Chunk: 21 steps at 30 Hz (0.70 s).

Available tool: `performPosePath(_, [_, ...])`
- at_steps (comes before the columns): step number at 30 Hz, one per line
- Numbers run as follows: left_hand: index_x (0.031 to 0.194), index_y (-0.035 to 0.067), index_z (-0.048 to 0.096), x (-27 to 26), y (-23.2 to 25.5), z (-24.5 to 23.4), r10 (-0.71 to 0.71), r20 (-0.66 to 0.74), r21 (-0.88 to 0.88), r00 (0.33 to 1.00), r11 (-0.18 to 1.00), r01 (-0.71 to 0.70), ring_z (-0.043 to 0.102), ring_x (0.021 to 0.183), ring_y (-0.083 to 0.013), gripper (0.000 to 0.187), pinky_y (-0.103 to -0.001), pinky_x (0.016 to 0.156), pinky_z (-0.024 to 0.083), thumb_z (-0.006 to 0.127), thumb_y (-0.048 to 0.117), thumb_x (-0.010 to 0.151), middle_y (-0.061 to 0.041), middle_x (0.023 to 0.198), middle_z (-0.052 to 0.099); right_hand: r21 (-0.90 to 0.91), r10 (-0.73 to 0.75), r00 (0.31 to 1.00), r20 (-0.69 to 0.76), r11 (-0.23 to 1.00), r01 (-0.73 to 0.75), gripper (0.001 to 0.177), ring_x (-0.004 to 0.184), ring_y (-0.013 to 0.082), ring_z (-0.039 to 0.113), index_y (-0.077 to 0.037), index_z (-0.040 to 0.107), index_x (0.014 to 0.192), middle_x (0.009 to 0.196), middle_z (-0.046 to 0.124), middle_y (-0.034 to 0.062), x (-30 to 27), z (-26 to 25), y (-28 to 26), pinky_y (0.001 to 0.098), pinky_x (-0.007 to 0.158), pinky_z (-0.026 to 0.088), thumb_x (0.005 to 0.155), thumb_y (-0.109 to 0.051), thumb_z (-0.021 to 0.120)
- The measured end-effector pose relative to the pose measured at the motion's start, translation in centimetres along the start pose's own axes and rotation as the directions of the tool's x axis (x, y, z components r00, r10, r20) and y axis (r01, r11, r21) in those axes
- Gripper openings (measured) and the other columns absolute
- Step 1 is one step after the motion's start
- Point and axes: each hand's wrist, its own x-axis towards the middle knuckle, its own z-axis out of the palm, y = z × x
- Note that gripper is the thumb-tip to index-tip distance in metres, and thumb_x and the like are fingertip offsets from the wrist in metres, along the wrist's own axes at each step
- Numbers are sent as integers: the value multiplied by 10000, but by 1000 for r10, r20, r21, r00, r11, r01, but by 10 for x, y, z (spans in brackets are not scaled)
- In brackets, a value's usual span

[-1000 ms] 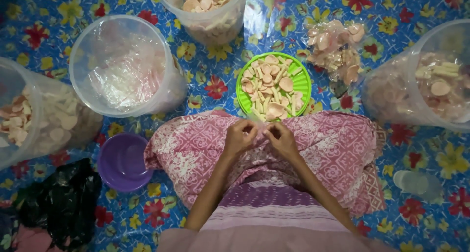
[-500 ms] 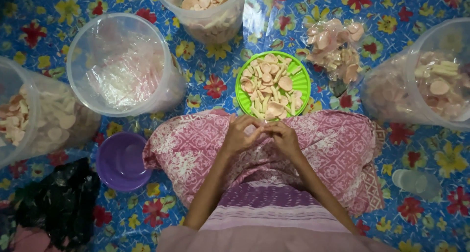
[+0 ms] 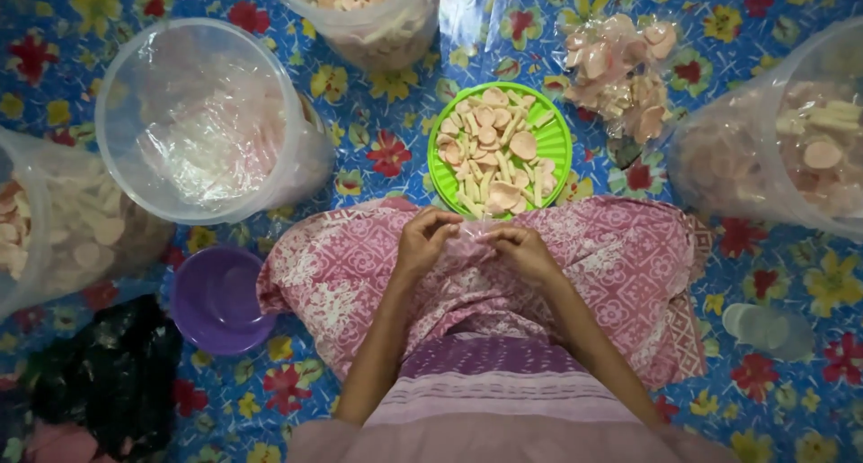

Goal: The person sorts round crackers by hand, picking them up from a green plate and placing them into multiple plastic containers or sorting them into piles on the floor mat.

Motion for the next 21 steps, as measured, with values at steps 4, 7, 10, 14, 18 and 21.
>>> performPosePath(4, [980, 24, 693, 4, 28, 5, 11, -6, 37, 1000, 999, -11, 639, 755, -181, 254, -301, 712, 539, 740, 18, 730, -108, 872, 588, 63, 37, 999, -15, 997, -36, 213, 696, 122, 570, -14, 710, 896, 822, 652, 88, 0, 8, -30, 229, 586, 481, 800, 57, 534])
performPosePath(7, [1020, 63, 693, 7, 26, 6, 40, 41, 102, 998, 994, -44, 624, 893, -216, 408, -330, 824, 488, 834, 101, 639, -107, 951, 626, 15, 78, 995, -64, 997, -77, 206, 640, 115, 574, -36, 716, 912, 806, 664, 82, 9, 7, -20, 219, 518, 465, 809, 26, 549])
performPosePath(10, [968, 58, 714, 8, 13, 7, 32, 29, 101, 999, 994, -34, 622, 892, -214, 385, -311, 815, 481, 836, 61, 602, -111, 888, 667, 19, 124, 991, -50, 992, -123, 196, 630, 120, 595, -56, 723, 936, 802, 672, 91, 22, 3, -1, 230, 505, 483, 818, -10, 573])
performPosePath(14, [912, 48, 736, 12, 2, 5, -15, -20, 47, 1000, 999, 16, 631, 802, -169, 293, -268, 724, 506, 806, 7, 630, -113, 832, 691, 64, 115, 993, 20, 991, -116, 179, 736, 157, 610, -44, 707, 970, 874, 660, 105, 34, -1, 0, 287, 645, 526, 812, -45, 623])
performPosePath(18, [907, 42, 733, 23, 27, 1, -48, -57, 49, 997, 998, 51, 637, 799, -171, 288, -279, 724, 507, 801, 0, 630, -114, 827, 694, -204, -50, 997, -50, 978, 39, 188, 859, 240, 649, -104, 703, 946, 972, 669, 112, 39, -8, -65, 362, 751, 521, 799, -203, 640])
performPosePath(21, [905, 29, 727, 22, 16, -7, -67, -108, 44, 992, 996, 72, 631, 824, -171, 277, -274, 745, 503, 806, 19, 640, -127, 852, 691, -524, -425, 898, -114, 794, 309, 241, 883, 214, 640, -197, 694, 999, 953, 635, 29, 103, -42, -29, 290, 727, 528, 796, -75, 653])
